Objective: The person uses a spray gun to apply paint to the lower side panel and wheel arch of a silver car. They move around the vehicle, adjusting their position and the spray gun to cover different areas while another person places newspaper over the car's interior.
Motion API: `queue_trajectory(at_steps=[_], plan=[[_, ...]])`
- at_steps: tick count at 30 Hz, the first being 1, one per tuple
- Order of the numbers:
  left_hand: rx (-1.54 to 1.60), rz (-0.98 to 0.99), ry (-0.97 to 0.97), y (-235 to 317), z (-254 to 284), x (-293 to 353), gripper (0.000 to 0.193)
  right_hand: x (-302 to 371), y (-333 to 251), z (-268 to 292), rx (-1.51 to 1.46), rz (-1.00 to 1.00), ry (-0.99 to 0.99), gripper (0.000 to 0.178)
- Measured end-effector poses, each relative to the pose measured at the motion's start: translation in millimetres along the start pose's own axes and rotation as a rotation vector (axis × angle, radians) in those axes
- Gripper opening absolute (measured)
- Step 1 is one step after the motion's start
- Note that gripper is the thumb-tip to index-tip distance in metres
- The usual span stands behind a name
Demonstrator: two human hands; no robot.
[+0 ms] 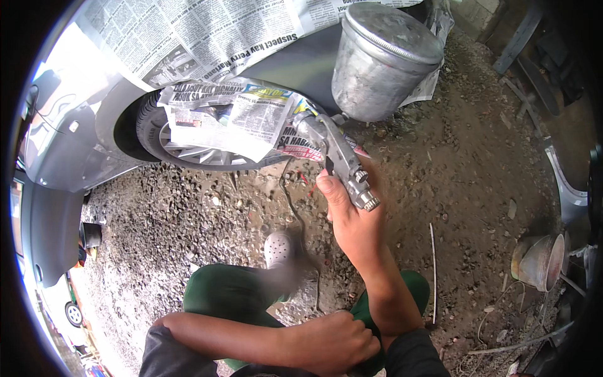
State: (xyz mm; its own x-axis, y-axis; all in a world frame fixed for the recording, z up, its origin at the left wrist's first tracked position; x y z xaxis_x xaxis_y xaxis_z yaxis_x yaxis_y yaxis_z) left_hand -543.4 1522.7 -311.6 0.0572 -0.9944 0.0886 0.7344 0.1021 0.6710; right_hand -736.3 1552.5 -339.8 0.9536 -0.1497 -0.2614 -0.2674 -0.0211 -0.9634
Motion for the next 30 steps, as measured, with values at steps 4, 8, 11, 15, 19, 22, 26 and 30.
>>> queue_trajectory(at_steps=[4, 8, 11, 15, 19, 22, 26, 30], plan=[[-0.031, -0.018, 0.011, 0.2, 10.3, 1.1, 0.050, -0.7, -0.2, -5.0, -0.010, 0.008, -0.047, 0.030], [0.085, 0.040, 0.061, -3.0, 15.2, 0.6, 0.088, -1.1, 8.1, -0.5, -0.004, 0.005, 0.000, 0.029], [-0.082, 0.041, 0.133, -3.6, 2.1, -1.5, 0.046, -1.7, 13.0, 9.1, 0.040, 0.000, 0.056, 0.029], [-0.336, 0.039, 0.243, -2.1, 1.9, -1.4, 0.026, -0.3, 21.8, 18.7, 0.067, -0.080, 0.094, 0.028], [-0.320, 0.032, 0.262, 0.2, 3.4, -4.8, 0.023, 0.4, 31.0, 29.6, 0.070, -0.133, 0.104, 0.030], [-0.280, 0.039, 0.227, 1.1, -1.1, -8.2, 0.032, 1.9, 29.2, 35.4, 0.060, -0.199, 0.101, 0.033], [-0.275, 0.047, 0.227, 2.8, -3.8, -10.1, 0.033, 1.5, 27.6, 41.6, 0.036, -0.208, 0.096, 0.034], [-0.281, 0.039, 0.208, 4.3, -4.9, -10.4, 0.034, -1.2, 25.7, 39.7, 0.033, -0.198, 0.073, 0.032]])
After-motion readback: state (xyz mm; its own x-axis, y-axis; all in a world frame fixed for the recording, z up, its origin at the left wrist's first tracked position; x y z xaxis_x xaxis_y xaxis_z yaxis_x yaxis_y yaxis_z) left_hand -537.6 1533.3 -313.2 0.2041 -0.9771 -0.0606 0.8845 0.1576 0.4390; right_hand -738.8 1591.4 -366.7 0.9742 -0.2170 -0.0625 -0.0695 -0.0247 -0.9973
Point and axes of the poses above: each hand's wrist, its own x-axis away from the middle knuckle, its own z-axis out of the back of the hand, y = z × x, the point moved 9 cm from there along -x, towards the middle knuckle, and after that the axes turned 1 degree about z, right-handed, at the moved point
